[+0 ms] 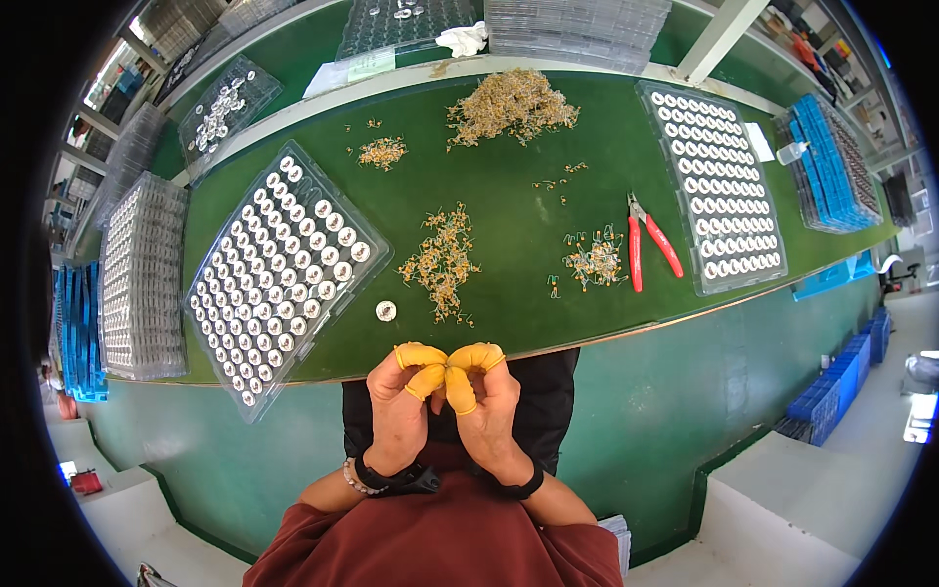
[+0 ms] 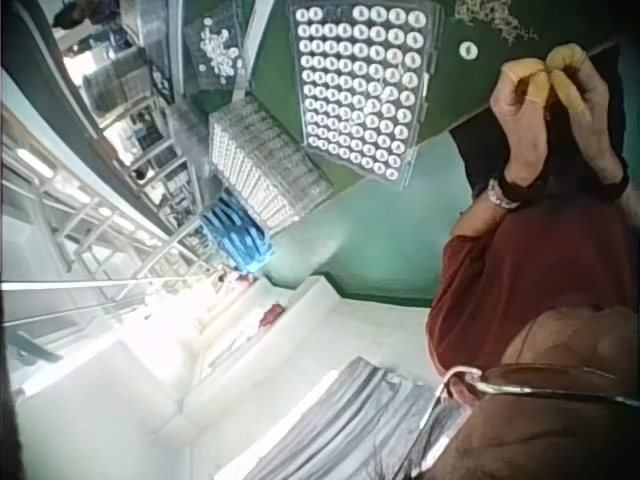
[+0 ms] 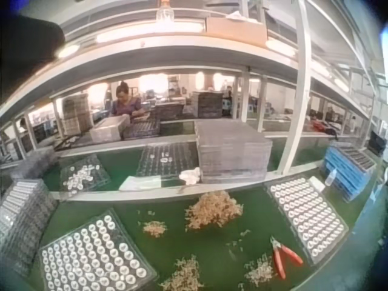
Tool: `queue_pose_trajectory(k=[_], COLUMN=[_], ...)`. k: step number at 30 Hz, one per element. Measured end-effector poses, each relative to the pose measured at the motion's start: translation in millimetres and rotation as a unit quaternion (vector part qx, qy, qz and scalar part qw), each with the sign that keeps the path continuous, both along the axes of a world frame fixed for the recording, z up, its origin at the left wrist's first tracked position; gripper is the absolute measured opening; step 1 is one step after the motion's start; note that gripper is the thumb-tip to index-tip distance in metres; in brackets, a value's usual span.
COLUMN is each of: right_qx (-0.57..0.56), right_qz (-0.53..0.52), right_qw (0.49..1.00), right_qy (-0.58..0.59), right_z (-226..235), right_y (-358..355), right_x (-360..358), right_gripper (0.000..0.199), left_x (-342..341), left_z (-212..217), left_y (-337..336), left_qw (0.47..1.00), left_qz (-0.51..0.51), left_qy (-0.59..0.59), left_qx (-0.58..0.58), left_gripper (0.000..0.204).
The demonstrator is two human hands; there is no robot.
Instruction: Assembling small electronic components by inserting small pins into housings on a tray.
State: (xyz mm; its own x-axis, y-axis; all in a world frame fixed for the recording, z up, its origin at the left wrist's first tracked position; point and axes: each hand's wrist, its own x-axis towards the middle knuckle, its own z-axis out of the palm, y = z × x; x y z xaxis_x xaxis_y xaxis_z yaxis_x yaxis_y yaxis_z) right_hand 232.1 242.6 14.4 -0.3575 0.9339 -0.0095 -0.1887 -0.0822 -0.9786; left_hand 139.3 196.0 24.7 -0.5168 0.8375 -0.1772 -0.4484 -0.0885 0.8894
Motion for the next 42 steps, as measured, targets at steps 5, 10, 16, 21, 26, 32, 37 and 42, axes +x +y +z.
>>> queue_pose_trajectory(k=[5,10,16,21,26,32,37,42], right_qx=[-0.057,-0.025,0.096,0.261,0.229,0.037,0.012,0.047], right_qz=[0.012,0.012,-0.013,-0.026,-0.016,0.044,0.022,0.031], right_qw=[0.996,0.999,0.990,0.950,0.961,0.993,1.000,0.998], right_qy=[0.070,0.037,-0.099,-0.167,-0.155,-0.105,0.010,-0.003], right_z=[0.0,1.0,-5.8,-3.5,-9.2,-3.5,2.2,1.5], right_y=[1.5,6.0,13.0,15.1,13.7,12.4,19.7,16.1], right_x=[0.8,3.1,5.9,3.6,4.2,11.5,13.8,16.6], right_gripper=[0.010,0.009,0.011,0.013,0.013,0.009,0.007,0.011], left_x=[-6.4,-14.2,-19.6,-24.3,-23.3,-24.4,-24.2,-23.8], left_z=[2.1,3.4,7.7,8.9,8.1,7.7,11.3,13.3], left_y=[2.0,3.0,2.0,3.4,2.7,-0.3,-0.5,-2.6], left_qw=[0.999,0.997,0.992,0.989,0.988,0.986,0.987,0.988], left_qz=[-0.028,-0.071,-0.112,-0.126,-0.126,-0.145,-0.139,-0.118], left_qy=[-0.042,-0.007,-0.007,0.004,0.010,0.000,-0.013,0.001], left_qx=[-0.014,-0.039,-0.050,-0.079,-0.087,-0.081,-0.074,-0.096], left_gripper=[0.008,0.008,0.010,0.011,0.013,0.015,0.021,0.024])
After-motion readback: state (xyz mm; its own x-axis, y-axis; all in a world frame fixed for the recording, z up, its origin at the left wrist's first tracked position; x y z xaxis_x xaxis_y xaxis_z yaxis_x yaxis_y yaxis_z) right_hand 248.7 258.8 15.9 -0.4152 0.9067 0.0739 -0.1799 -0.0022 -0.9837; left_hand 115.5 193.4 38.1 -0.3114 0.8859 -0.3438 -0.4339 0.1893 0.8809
